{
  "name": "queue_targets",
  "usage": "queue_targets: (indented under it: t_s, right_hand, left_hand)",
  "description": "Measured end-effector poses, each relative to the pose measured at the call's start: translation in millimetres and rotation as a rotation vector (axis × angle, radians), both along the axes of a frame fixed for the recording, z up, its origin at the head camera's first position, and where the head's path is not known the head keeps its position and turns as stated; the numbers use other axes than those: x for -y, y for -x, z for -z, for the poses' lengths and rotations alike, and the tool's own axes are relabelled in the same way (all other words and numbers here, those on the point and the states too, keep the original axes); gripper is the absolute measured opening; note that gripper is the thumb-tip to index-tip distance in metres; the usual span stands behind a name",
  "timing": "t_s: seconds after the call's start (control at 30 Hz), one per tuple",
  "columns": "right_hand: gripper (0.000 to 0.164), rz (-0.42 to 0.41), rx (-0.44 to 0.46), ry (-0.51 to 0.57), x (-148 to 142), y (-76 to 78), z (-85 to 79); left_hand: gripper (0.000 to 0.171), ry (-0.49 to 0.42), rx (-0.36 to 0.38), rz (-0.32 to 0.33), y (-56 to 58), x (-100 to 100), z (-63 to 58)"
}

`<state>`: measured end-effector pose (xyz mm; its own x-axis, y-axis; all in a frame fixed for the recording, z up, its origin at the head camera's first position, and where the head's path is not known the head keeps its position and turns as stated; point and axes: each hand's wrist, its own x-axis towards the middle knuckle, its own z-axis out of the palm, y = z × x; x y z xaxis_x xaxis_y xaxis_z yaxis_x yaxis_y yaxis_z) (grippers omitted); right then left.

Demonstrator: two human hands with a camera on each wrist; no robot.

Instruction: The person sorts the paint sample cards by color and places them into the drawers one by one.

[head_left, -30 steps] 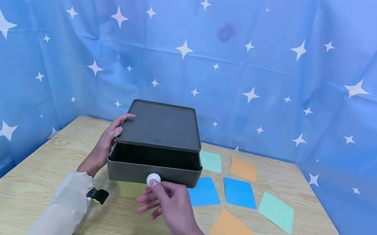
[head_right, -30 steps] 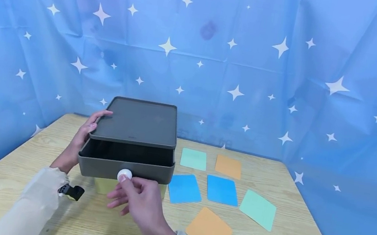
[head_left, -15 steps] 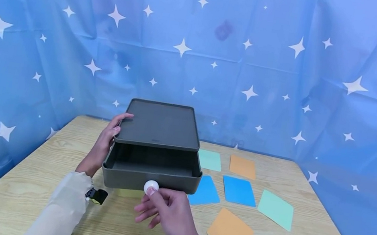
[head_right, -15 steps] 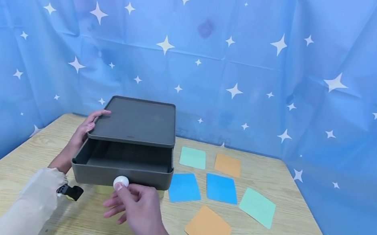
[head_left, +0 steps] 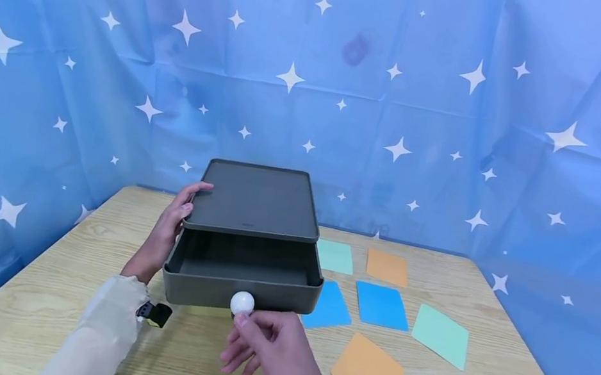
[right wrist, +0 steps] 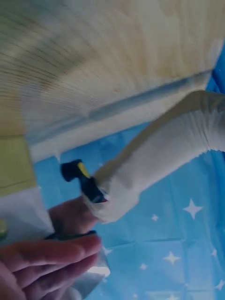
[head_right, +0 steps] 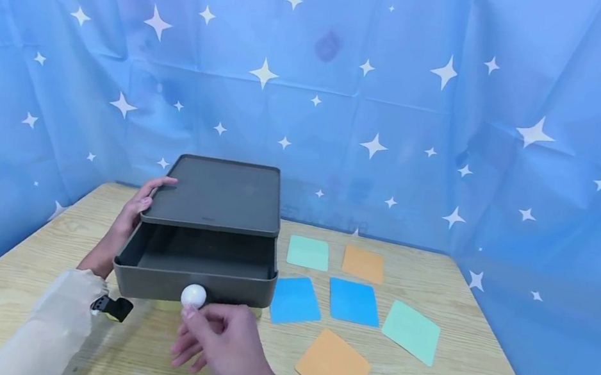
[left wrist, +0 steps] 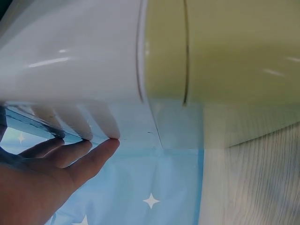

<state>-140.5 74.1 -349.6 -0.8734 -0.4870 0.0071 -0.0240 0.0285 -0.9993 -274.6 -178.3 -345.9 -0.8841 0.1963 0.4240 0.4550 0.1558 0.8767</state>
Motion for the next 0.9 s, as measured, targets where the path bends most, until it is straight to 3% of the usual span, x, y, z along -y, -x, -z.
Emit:
queue_targets:
  t_s: [0.2,0.33,0.4,0.5,0.67,0.8,0.9]
  right_hand:
    - [0.029,-0.321,-0.184,-0.112,-32,8.1,5.2]
    - [0.022,-0.429,-0.315,-0.282,-66,16.7,8.8]
    - [0.019,-0.402,-0.382,-0.404,-83,22.1,11.2]
    - [0.024,-0.292,-0.497,-0.611,-107,30.3,16.5]
    - [0.052,-0.077,-0.645,-0.956,-143,37.1,29.3]
    - [0.077,0.01,-0.651,-1.106,-165,36.8,37.5]
    - [0.088,0.021,-0.63,-1.161,-176,35.6,41.4]
  left_hand:
    - [0.053,-0.001,-0.006,-0.007,-2.3,2,-4.1]
    - [0.053,-0.004,-0.011,0.002,-0.7,2,-3.6]
    - [0.053,-0.005,-0.01,0.001,-1.1,2,-2.9]
    - [0.053,-0.005,-0.009,-0.001,-1.9,3,-1.9]
    - [0.052,-0.012,-0.001,0.003,-2.2,2,-1.1]
    - [0.052,-0.015,0.006,0.01,-1.6,0,-0.6]
    - [0.052,-0.016,0.011,0.014,-1.5,-1,-0.2]
